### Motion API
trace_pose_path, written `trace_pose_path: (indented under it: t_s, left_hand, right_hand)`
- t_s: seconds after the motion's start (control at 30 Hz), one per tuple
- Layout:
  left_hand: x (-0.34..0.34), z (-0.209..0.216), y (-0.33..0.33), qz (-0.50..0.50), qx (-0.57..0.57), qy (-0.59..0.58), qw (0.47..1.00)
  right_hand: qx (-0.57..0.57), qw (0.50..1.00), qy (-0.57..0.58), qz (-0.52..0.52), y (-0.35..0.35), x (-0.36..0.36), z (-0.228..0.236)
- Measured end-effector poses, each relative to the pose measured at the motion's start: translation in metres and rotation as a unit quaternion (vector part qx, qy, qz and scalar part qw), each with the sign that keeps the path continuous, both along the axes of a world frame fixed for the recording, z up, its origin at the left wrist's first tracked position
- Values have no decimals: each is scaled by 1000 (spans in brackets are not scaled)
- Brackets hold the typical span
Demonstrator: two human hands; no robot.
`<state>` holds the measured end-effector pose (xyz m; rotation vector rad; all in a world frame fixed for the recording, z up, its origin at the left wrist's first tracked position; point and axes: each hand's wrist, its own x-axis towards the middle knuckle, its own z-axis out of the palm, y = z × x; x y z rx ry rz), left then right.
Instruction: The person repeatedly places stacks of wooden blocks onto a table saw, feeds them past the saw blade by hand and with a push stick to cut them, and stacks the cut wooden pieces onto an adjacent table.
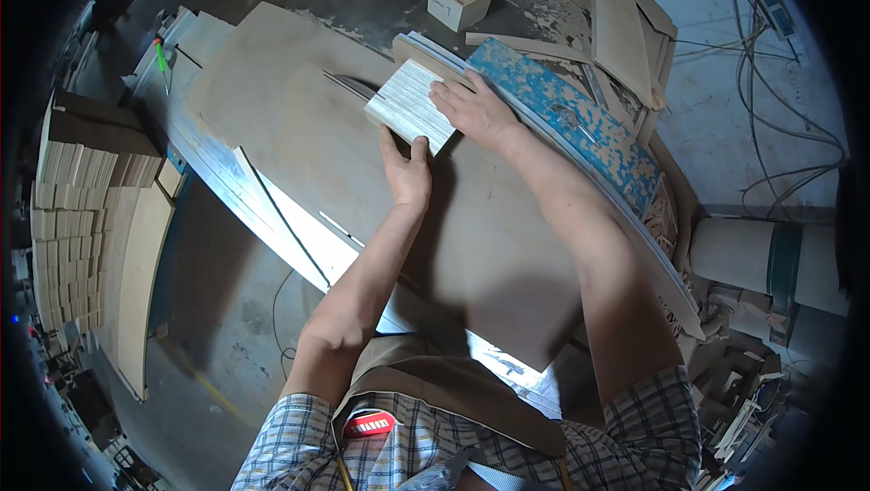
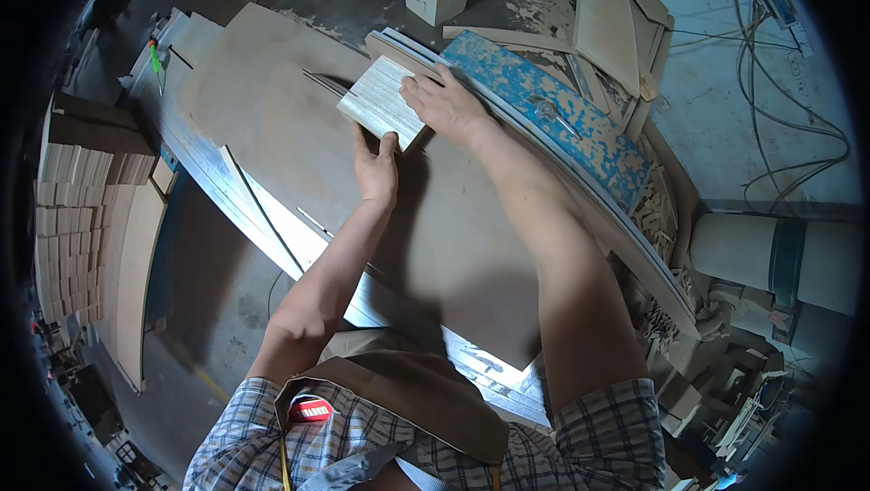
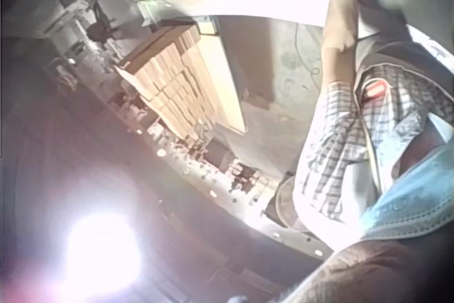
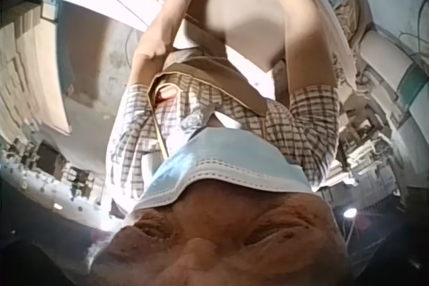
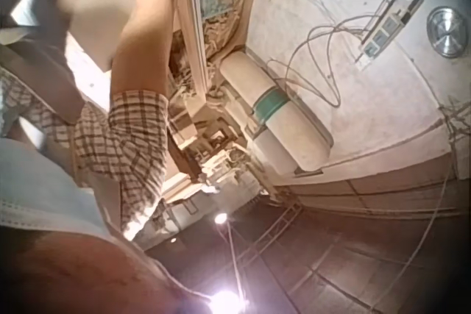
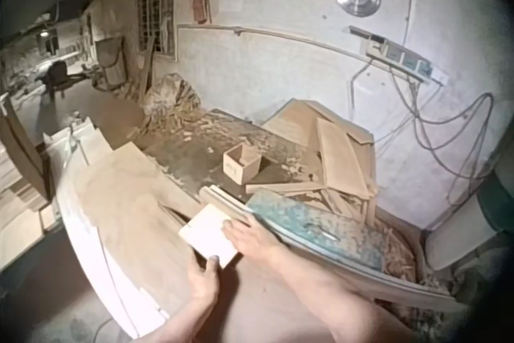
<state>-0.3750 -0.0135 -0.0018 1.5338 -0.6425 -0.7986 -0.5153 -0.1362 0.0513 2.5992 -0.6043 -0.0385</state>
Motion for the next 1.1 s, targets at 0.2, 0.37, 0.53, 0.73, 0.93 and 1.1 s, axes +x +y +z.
trace_pose_path:
  t_s: [0.2, 0.37, 0.53, 0.73, 0.93, 1.1]
  left_hand:
    - [7, 3, -4, -22, -7, -13, 1000]
    - [26, -2, -15, -14, -21, 5, 1000]
    - [47, -8, -27, -3, -29, 6, 1000]
    - [75, 7, -28, 25, -40, 154, 987]
    - [136, 23, 38, 34, -43, 141, 989]
    - [184, 38, 78, 17, -24, 93, 995]
  right_hand:
    - [11, 1000, 0, -4, -8, 5, 2]
    - [1, 1000, 6, 9, -18, 24, 6]
    - [6, 1000, 5, 7, -27, 45, 5]
    - [53, 998, -32, 4, -46, 62, -5]
    - [37, 998, -39, 16, -65, 106, 1]
    - [50, 998, -24, 18, -96, 158, -1]
